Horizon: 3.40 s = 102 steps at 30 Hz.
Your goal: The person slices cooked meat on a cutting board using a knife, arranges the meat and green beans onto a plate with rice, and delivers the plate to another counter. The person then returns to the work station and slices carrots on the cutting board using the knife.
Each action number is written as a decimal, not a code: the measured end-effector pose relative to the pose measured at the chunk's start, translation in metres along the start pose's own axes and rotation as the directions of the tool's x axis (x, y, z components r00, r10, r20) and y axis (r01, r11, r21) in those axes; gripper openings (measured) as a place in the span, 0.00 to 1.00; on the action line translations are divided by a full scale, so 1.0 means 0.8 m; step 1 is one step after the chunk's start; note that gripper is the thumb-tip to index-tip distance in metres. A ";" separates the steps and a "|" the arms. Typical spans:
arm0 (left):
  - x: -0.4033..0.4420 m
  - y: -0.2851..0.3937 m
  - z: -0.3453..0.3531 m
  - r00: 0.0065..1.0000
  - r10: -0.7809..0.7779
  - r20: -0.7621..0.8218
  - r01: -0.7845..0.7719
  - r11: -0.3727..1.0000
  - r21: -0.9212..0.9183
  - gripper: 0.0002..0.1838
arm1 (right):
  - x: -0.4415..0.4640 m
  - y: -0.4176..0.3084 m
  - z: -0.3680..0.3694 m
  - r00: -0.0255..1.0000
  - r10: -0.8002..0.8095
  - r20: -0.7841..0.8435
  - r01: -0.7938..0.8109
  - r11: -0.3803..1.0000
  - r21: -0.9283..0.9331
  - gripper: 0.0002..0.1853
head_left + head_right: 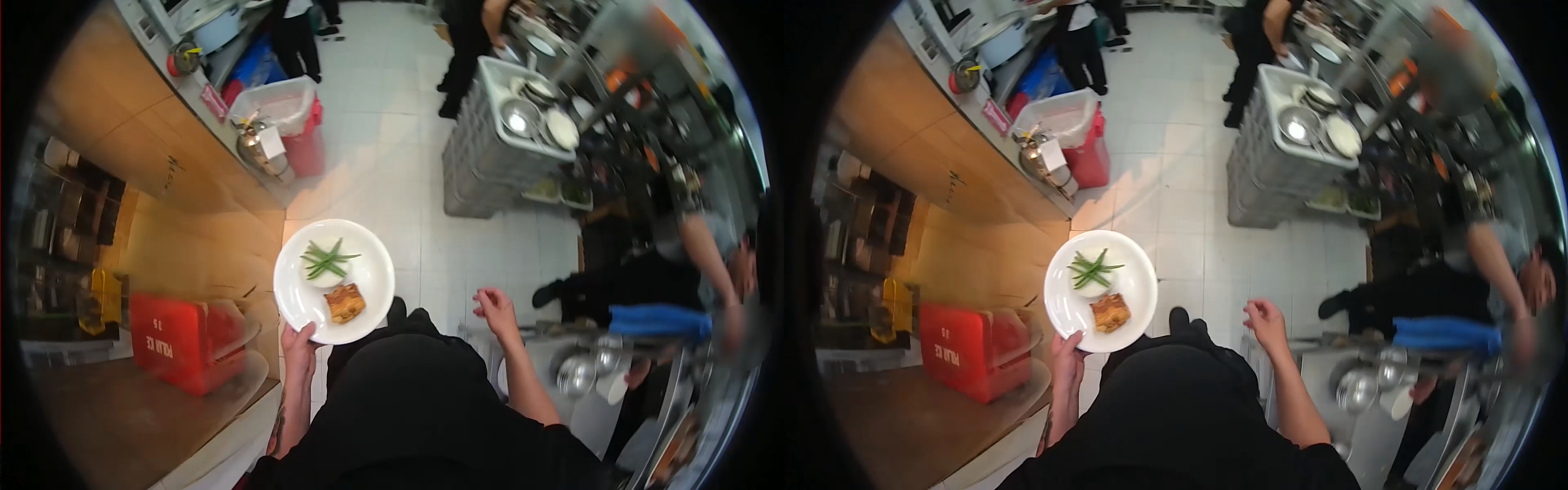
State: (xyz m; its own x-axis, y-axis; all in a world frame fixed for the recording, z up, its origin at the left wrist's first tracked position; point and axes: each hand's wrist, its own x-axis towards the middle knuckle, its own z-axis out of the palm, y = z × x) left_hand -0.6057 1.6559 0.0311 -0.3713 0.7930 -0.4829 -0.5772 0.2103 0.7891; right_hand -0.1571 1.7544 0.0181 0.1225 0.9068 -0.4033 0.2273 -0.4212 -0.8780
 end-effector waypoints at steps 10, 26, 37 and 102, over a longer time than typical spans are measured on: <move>0.235 0.069 0.249 0.997 0.069 -0.036 -0.064 0.991 0.122 0.23 | 0.414 -0.309 0.104 0.756 -0.473 0.452 0.621 0.735 -0.271 0.11; 0.855 0.279 0.542 0.983 -0.049 0.175 0.005 0.970 0.242 0.23 | 0.743 -0.049 0.018 0.917 0.395 -0.047 -0.359 0.772 -0.524 0.20; 1.190 0.361 0.791 0.996 0.042 0.076 -0.046 0.998 0.051 0.22 | 1.315 -0.556 0.192 0.866 -0.297 0.403 0.485 0.695 -0.530 0.17; 2.228 0.510 0.894 0.513 0.155 -0.844 -0.069 0.988 0.139 0.31 | 2.829 -1.073 0.925 0.472 0.675 0.568 0.562 0.266 -0.783 0.17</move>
State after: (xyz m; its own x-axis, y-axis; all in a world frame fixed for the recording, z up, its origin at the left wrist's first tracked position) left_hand -0.9832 3.5643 -0.2364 -0.8939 -0.0436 -0.4462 -0.4434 0.2328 0.8656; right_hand -0.7897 4.1801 -0.3316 -0.3372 0.1524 -0.9290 0.8858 0.3856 -0.2583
